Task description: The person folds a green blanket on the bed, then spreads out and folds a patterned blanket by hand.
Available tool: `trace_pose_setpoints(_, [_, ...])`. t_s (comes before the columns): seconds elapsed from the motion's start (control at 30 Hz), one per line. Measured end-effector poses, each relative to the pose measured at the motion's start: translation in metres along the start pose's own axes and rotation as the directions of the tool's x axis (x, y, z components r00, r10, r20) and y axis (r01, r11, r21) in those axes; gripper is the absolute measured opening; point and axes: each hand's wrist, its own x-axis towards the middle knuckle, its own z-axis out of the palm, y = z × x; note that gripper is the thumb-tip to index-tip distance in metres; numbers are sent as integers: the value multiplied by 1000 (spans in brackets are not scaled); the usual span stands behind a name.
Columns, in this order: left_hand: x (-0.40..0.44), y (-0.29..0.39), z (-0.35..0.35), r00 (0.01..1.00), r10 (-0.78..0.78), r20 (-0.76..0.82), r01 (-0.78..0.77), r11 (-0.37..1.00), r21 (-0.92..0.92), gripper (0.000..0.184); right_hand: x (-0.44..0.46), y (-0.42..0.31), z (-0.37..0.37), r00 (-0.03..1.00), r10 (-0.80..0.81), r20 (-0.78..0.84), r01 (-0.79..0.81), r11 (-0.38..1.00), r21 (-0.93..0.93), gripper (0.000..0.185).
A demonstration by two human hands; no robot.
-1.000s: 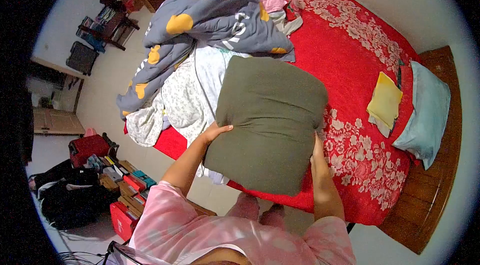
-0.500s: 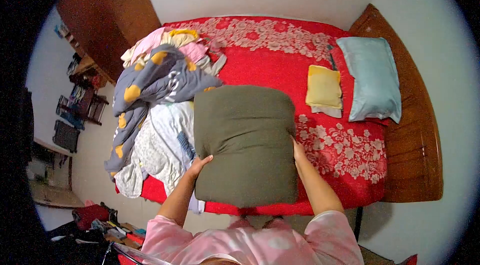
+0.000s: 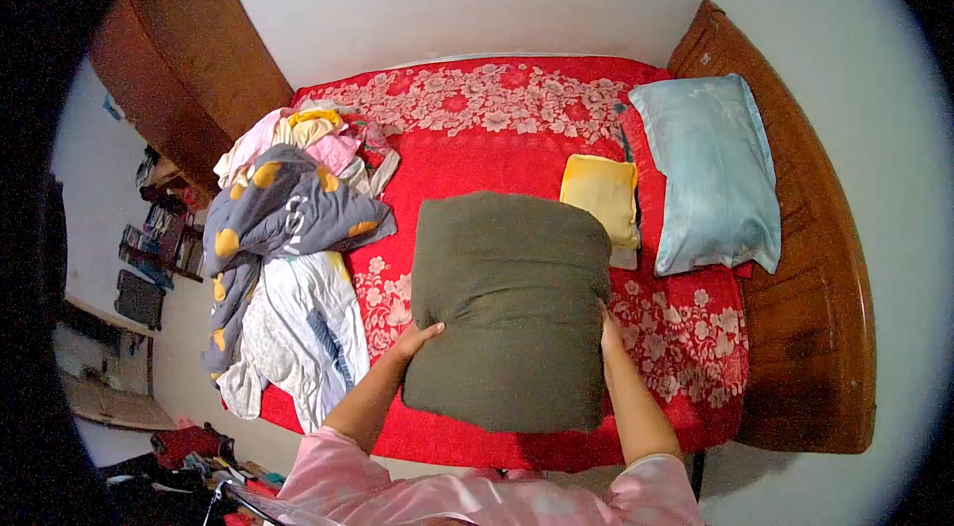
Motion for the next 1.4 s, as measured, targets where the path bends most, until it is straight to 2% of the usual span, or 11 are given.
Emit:
trace_pose_setpoints(0.13, [52,70,8,998,-29,56,30,999,-19,76,38,-53,35,997,-47,-68,35,985,-171,74])
trace_pose_setpoints(0.4, [236,221,-19,955,293,56,-297,950,100,85,49,-297,237,963,-270,6,263,935,-237,71])
trace_pose_setpoints(0.53, [324,261,-13,920,347,-182,-275,903,331,88,130,-324,273,789,-587,180,554,554,-622,71])
trace_pose_setpoints(0.6, [366,253,6,796,379,-473,0,780,625,83,189,-296,272,731,-598,329,549,229,-804,74])
trace_pose_setpoints(0.63, [412,205,3,754,526,-394,-44,639,768,76,201,-273,274,770,-521,368,479,90,-873,75])
trace_pose_setpoints(0.7, [413,181,37,950,160,-269,188,397,898,71,190,-247,285,945,-152,290,268,-149,-952,74])
trace_pose_setpoints(0.77, [409,165,56,933,169,-317,242,355,903,68,208,-232,290,865,-269,424,333,-324,-886,73])
trace_pose_setpoints(0.87, [437,159,34,948,64,-313,264,395,880,62,207,-246,320,927,-146,344,287,-311,-906,71])
trace_pose_setpoints(0.97, [460,138,23,990,85,-113,127,-189,974,58,211,-236,319,937,-173,303,231,-344,-910,68])
trace_pose_setpoints(1.2, [462,104,27,929,245,-278,191,328,925,55,224,-223,310,939,-207,275,190,-352,-916,66])
trace_pose_setpoints(1.4, [405,93,27,955,268,-127,7,406,914,52,214,-224,311,961,-145,237,200,-234,-952,69])
